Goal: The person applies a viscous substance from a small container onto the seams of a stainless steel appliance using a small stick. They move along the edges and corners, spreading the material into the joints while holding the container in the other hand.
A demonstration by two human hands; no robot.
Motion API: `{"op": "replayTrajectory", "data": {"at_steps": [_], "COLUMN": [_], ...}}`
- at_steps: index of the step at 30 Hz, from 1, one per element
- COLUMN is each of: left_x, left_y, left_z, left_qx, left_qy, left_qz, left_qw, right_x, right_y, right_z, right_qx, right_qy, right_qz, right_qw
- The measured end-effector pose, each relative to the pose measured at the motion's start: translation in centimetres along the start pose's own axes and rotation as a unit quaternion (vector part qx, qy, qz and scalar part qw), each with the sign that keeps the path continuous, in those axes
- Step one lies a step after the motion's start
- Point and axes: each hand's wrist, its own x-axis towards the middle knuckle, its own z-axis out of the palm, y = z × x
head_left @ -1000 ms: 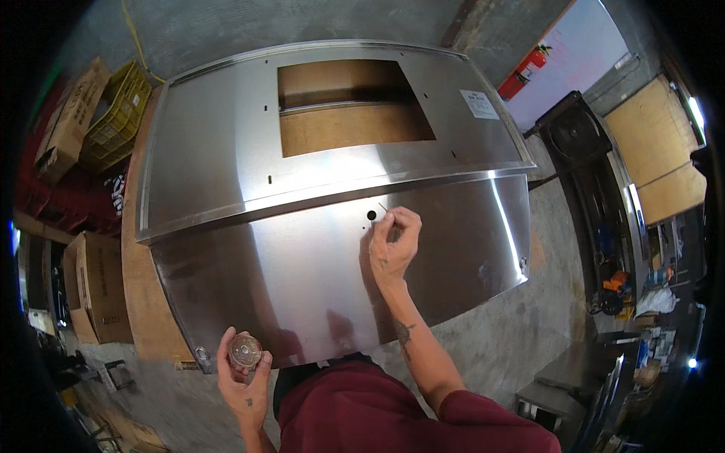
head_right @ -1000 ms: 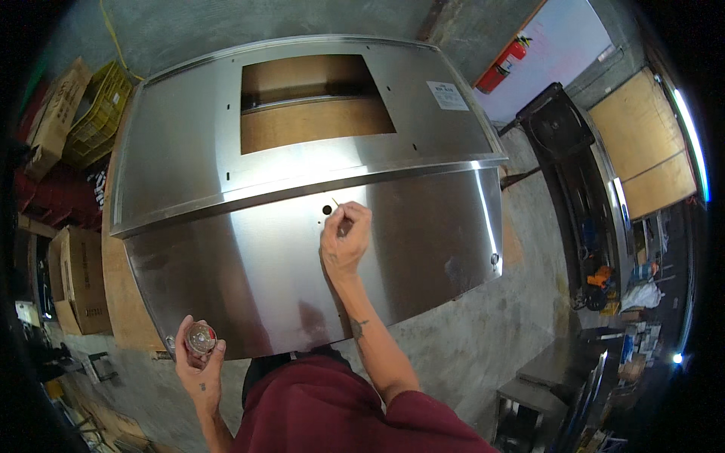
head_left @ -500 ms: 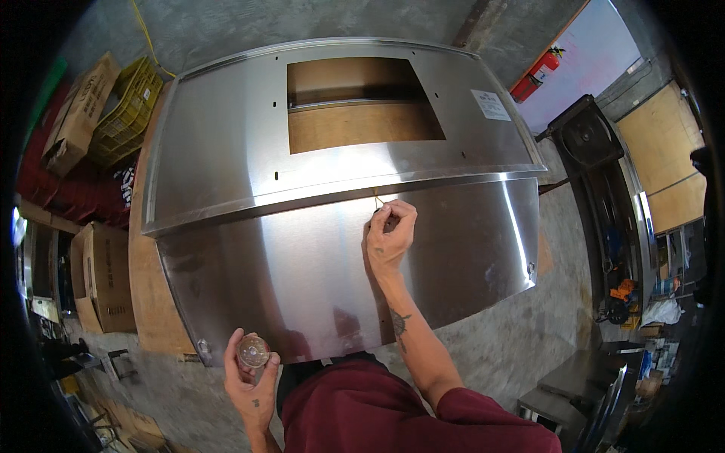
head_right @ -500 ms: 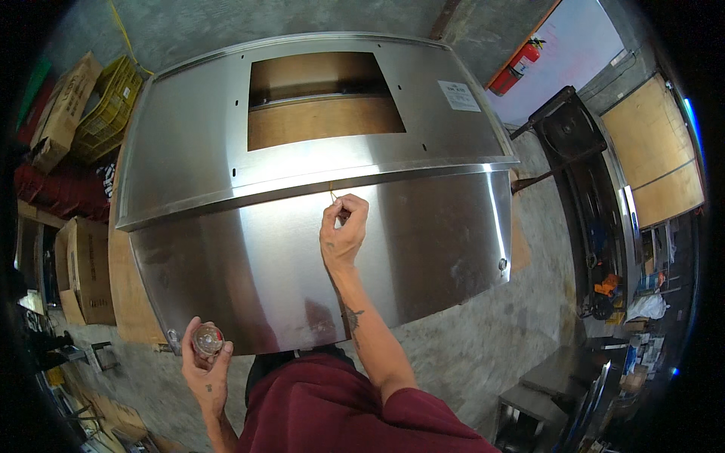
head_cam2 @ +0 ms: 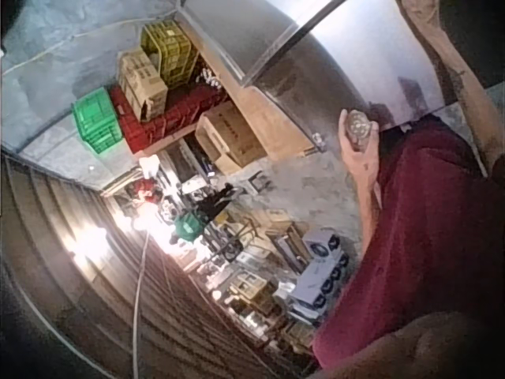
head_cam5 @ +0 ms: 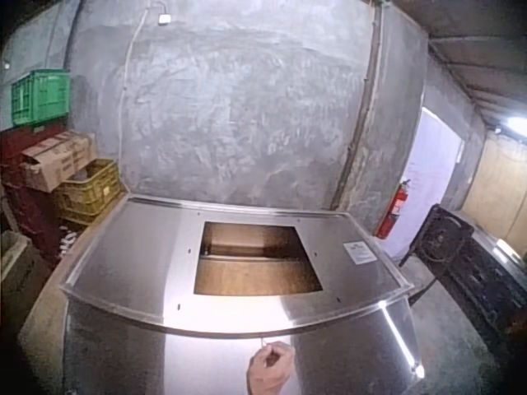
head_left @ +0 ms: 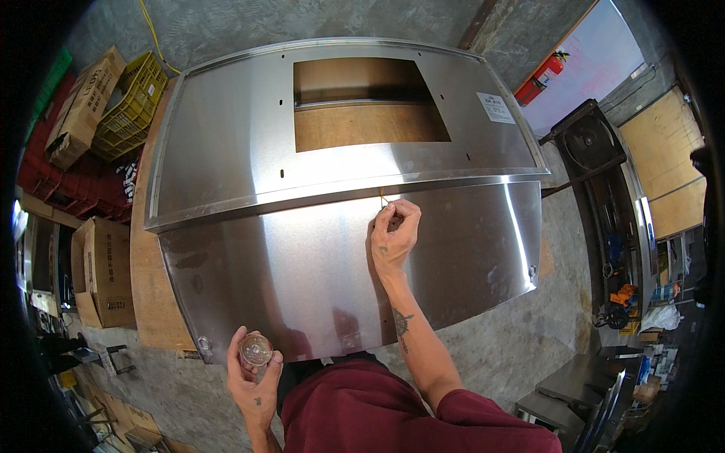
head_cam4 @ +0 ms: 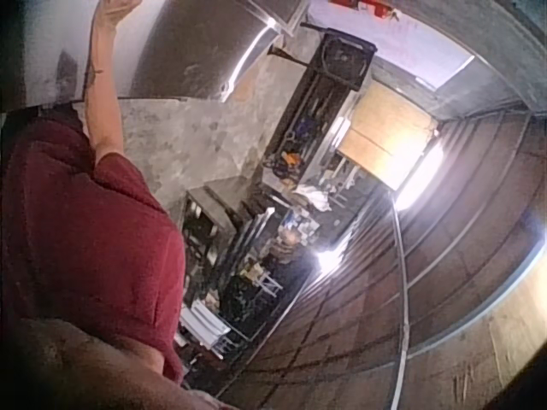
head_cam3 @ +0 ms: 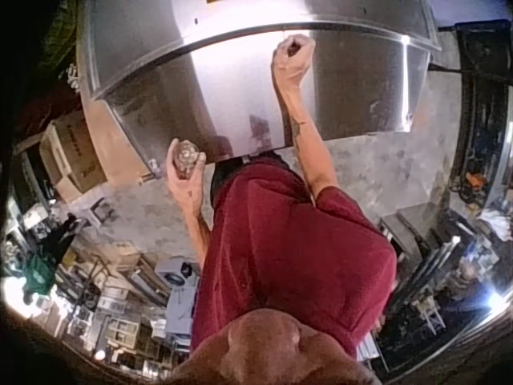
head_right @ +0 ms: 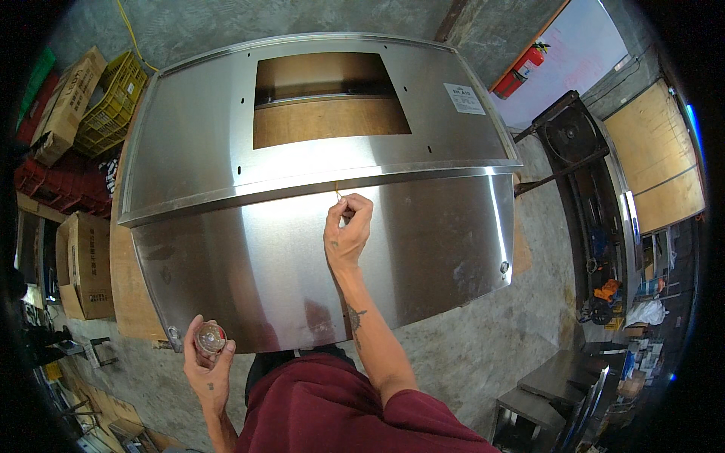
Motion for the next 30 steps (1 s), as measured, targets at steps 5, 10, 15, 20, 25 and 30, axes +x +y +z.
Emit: {"op": "replayTrajectory", "data": {"at_steps": [5,10,15,20,25,30], "left_x": [-0.1,-0.1,-0.4,-0.9,-1.3,-3.6], "left_y": [0.4,0.3,0.1,0.0,-0.4,-1.0], "left_z": [0.2,0.0,0.1,-0.5,-1.9,-4.6], "left_qx": [-0.005,-0.002,-0.017,-0.021,0.019,0.093], "left_qy": [0.003,-0.005,-0.003,-0.030,-0.068,-0.061], "left_qz": [-0.008,-0.001,0.003,0.022,0.101,0.244], "left_qw": [1.000,1.000,1.000,0.999,0.992,0.963], "right_x": [-0.1,0.0,-1.7,-5.4,-7.3,-7.8], "right_y": [0.1,-0.3,-2.3,-10.4,-20.2,-26.9], "right_z": [0.0,-0.2,-2.5,-6.3,-11.2,-14.9], "right_qx": [0.007,0.017,0.036,0.153,0.259,0.181], "right_qy": [-0.008,0.001,-0.012,-0.100,-0.190,-0.333], "right_qz": [0.013,0.025,0.046,0.128,0.130,0.005], "right_qw": [1.000,1.000,0.998,0.975,0.938,0.925]}}
